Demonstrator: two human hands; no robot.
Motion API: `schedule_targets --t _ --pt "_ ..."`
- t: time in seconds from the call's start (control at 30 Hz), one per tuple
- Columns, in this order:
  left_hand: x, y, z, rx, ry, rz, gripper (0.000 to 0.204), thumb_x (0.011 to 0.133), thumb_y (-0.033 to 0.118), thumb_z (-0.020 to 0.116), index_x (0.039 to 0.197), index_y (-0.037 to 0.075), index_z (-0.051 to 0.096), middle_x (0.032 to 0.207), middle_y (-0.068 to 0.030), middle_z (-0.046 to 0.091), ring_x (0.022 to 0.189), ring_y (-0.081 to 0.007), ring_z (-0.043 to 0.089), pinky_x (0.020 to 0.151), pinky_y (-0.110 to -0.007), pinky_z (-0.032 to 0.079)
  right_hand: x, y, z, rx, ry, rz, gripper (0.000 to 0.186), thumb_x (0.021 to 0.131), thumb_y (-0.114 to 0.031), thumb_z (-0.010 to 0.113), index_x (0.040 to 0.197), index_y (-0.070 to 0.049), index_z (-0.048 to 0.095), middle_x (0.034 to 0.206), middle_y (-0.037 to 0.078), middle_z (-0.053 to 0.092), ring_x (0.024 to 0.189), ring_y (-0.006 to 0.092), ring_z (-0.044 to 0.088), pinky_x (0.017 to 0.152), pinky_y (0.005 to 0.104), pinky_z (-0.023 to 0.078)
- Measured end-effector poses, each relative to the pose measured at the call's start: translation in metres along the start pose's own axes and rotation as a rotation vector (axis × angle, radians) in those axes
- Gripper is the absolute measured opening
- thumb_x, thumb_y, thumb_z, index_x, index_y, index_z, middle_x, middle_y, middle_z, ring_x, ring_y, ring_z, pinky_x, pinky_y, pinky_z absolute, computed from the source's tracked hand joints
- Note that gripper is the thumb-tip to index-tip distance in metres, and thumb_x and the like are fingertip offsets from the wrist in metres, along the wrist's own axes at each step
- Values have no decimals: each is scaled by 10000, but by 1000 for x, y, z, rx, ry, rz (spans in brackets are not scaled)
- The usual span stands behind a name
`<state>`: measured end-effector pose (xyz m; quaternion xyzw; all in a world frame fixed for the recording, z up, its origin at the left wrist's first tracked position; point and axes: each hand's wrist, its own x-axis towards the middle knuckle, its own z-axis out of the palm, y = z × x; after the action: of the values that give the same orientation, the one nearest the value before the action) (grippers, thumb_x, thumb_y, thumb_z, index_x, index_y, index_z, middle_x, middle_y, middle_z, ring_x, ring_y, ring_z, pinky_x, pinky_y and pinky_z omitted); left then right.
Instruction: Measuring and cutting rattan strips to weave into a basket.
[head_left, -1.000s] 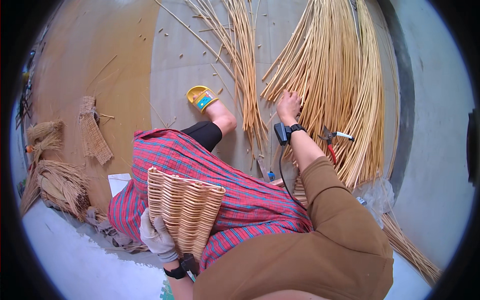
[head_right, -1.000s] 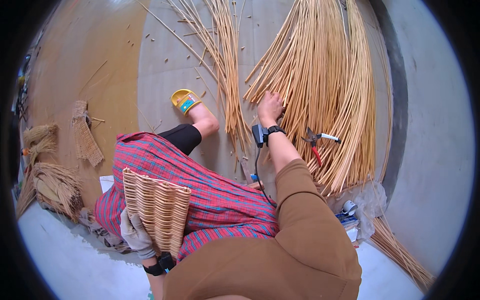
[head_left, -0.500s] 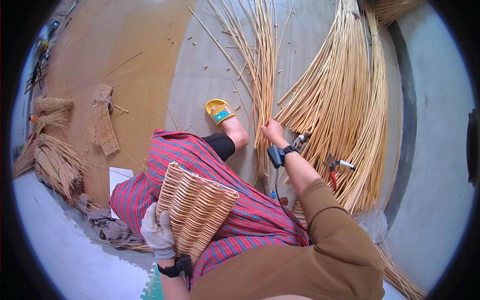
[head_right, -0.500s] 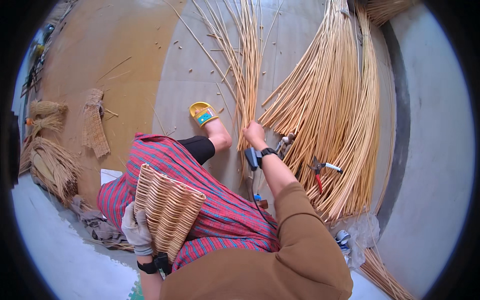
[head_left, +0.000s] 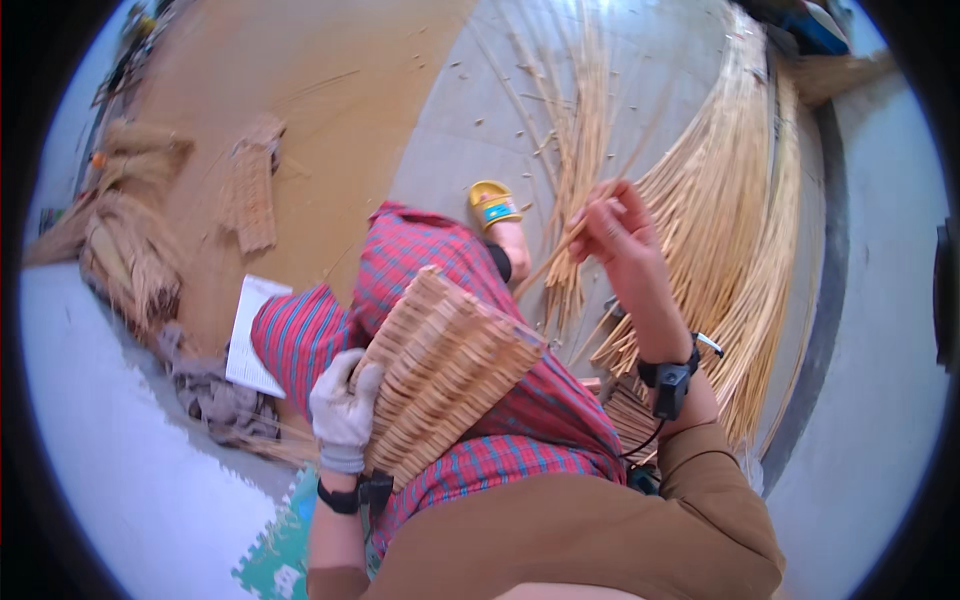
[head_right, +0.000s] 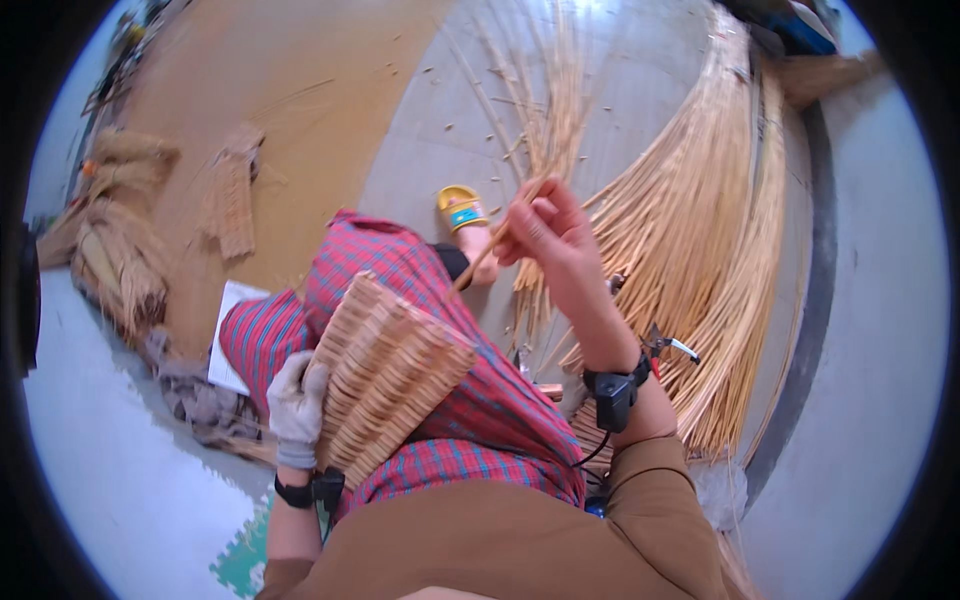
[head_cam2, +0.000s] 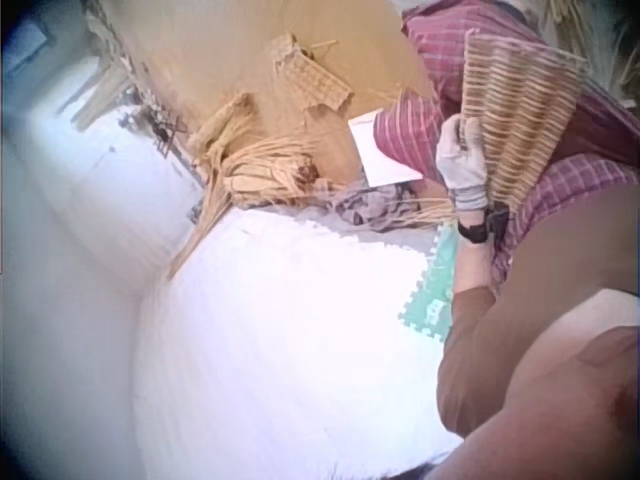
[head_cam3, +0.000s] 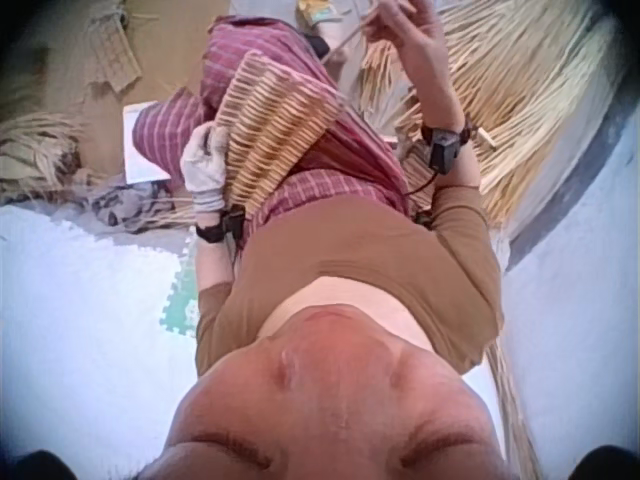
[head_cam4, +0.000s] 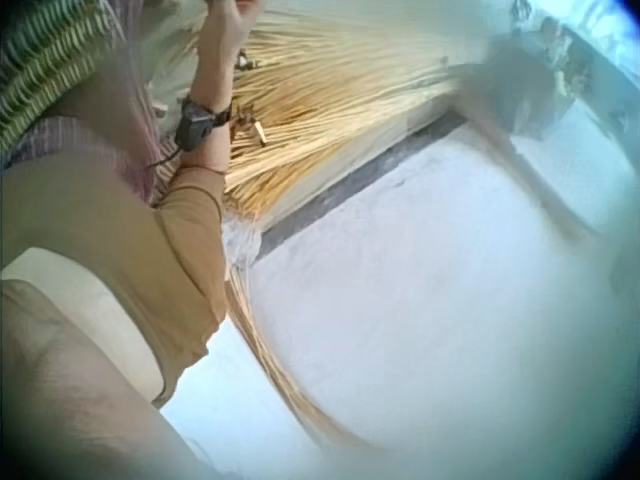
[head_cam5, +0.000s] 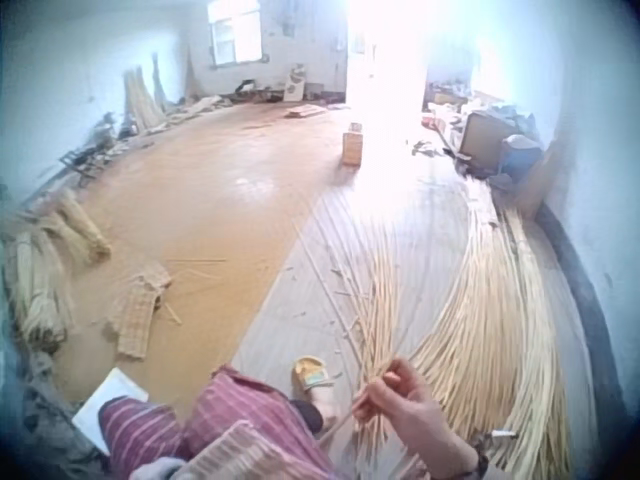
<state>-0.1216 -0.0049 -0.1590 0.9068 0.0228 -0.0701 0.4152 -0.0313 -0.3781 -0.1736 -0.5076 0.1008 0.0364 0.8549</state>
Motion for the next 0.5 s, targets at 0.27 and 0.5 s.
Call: schedule_targets --t 0.27,0.5 --pt "30 56 -2 169 135 306 482 916 294 787 1308 46 655 1263 -183 619 1164 -352 614 1046 -423 470 19 -1 39 -290 -181 -126 96 1067 -159 610 1080 -71 574 949 97 746 656 37 489 587 194 376" --pt "45 66 21 437 23 413 836 871 598 724 1489 67 537 1412 -189 568 1404 -428 458 1228 -566 247 15 12 36 -284 -147 -61 95 1069 -156 611 1068 -73 565 906 42 695 652 13 440 581 183 348"
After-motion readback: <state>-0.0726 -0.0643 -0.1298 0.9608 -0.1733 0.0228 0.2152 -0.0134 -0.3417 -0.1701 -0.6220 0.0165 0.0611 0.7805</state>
